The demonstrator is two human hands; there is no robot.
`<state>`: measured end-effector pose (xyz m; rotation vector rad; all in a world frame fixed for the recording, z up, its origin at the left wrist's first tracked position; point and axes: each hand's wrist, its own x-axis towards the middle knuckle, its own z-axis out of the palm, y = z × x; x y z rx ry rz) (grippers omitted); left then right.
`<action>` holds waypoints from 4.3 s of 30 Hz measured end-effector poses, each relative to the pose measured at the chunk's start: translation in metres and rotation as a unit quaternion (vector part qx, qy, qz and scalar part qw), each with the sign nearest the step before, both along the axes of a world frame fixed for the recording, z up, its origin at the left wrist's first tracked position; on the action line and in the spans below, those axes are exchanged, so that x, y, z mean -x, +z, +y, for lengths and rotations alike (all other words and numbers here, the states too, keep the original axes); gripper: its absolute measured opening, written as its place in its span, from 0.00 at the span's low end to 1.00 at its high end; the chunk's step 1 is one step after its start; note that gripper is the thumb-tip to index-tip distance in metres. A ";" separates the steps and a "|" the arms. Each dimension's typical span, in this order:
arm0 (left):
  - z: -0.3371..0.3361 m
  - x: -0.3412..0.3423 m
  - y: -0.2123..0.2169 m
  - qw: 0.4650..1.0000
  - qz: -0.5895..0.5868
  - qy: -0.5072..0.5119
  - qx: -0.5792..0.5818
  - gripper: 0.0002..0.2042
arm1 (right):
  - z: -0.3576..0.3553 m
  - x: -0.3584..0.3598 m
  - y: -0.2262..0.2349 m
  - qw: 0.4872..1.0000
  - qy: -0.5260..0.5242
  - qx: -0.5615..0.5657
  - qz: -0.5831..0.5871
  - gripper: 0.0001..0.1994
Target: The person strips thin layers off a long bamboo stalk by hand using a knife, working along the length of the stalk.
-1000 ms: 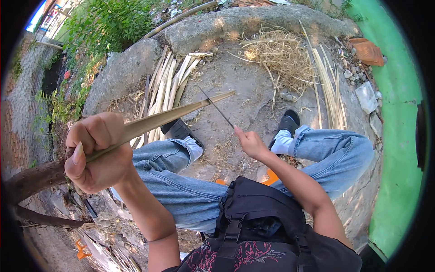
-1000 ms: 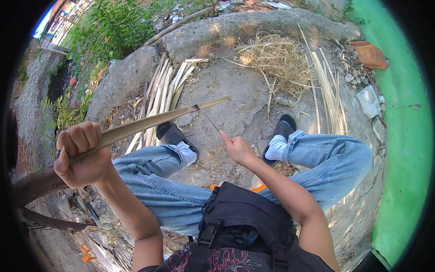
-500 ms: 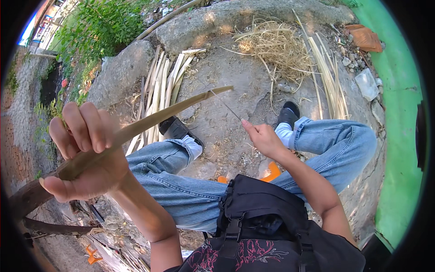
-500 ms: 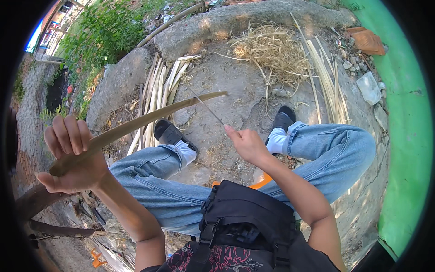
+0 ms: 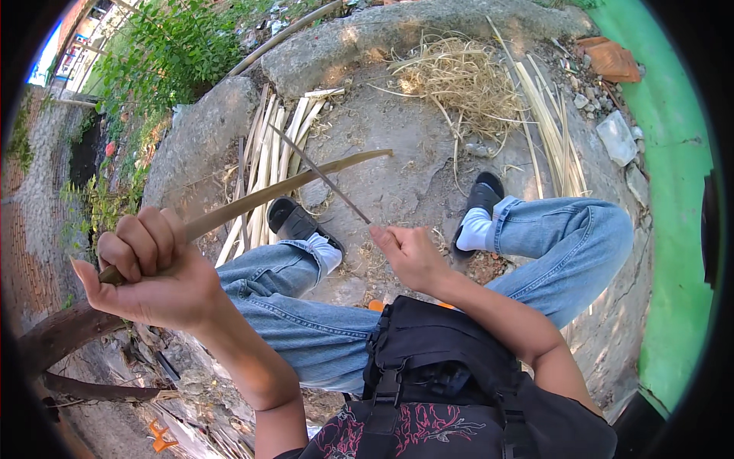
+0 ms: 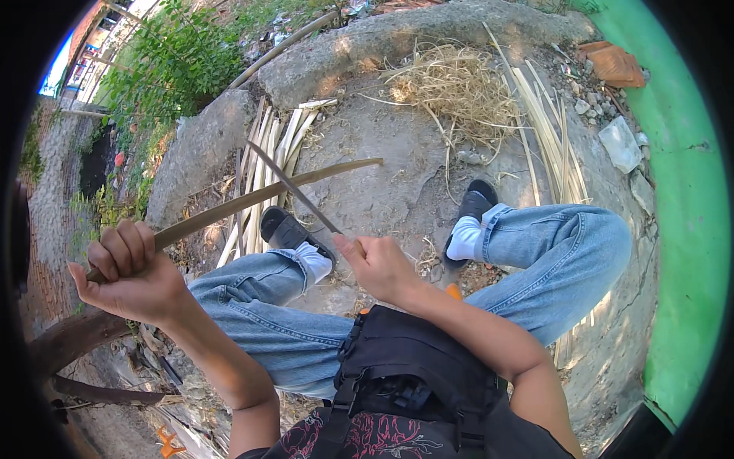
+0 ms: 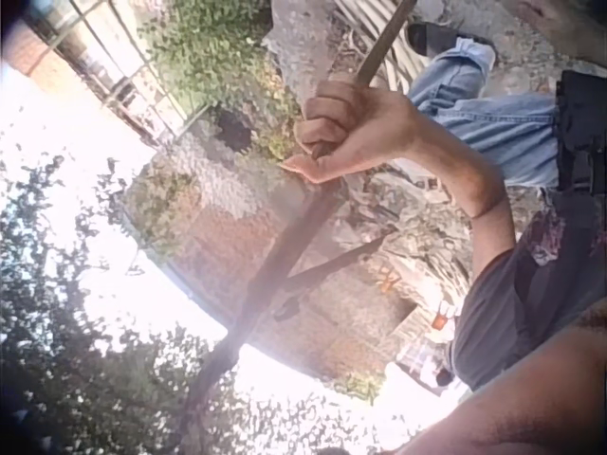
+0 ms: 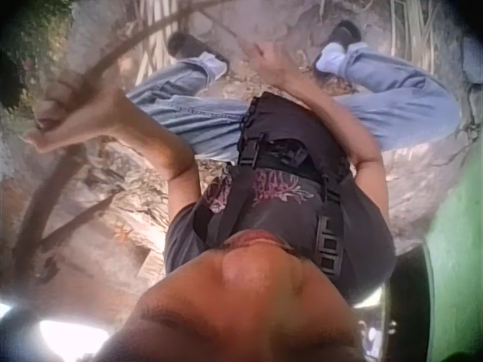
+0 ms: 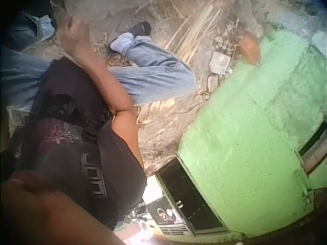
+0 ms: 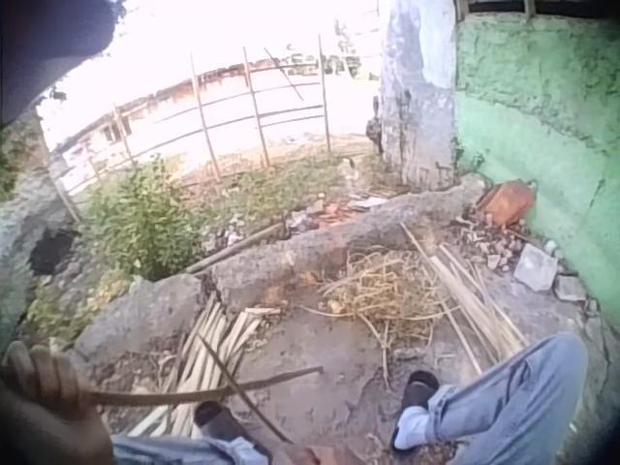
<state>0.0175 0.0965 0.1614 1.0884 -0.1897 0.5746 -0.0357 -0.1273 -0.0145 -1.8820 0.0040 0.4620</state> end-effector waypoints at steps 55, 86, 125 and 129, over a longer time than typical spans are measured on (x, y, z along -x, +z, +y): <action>-0.005 -0.001 0.001 0.998 -0.038 -0.040 0.039 0.24 | -0.009 -0.025 -0.116 0.995 -0.012 0.099 0.030 0.10; 0.001 0.002 0.006 0.977 -0.063 -0.205 -0.009 0.24 | -0.005 -0.017 -0.072 0.999 0.015 0.024 0.020 0.09; -0.006 -0.021 -0.005 0.935 -0.006 0.352 0.052 0.25 | -0.007 -0.020 -0.111 0.992 -0.016 0.082 0.092 0.13; -0.020 -0.027 0.000 0.949 -0.004 0.316 0.010 0.24 | 0.002 -0.025 -0.093 0.995 -0.015 0.054 0.085 0.14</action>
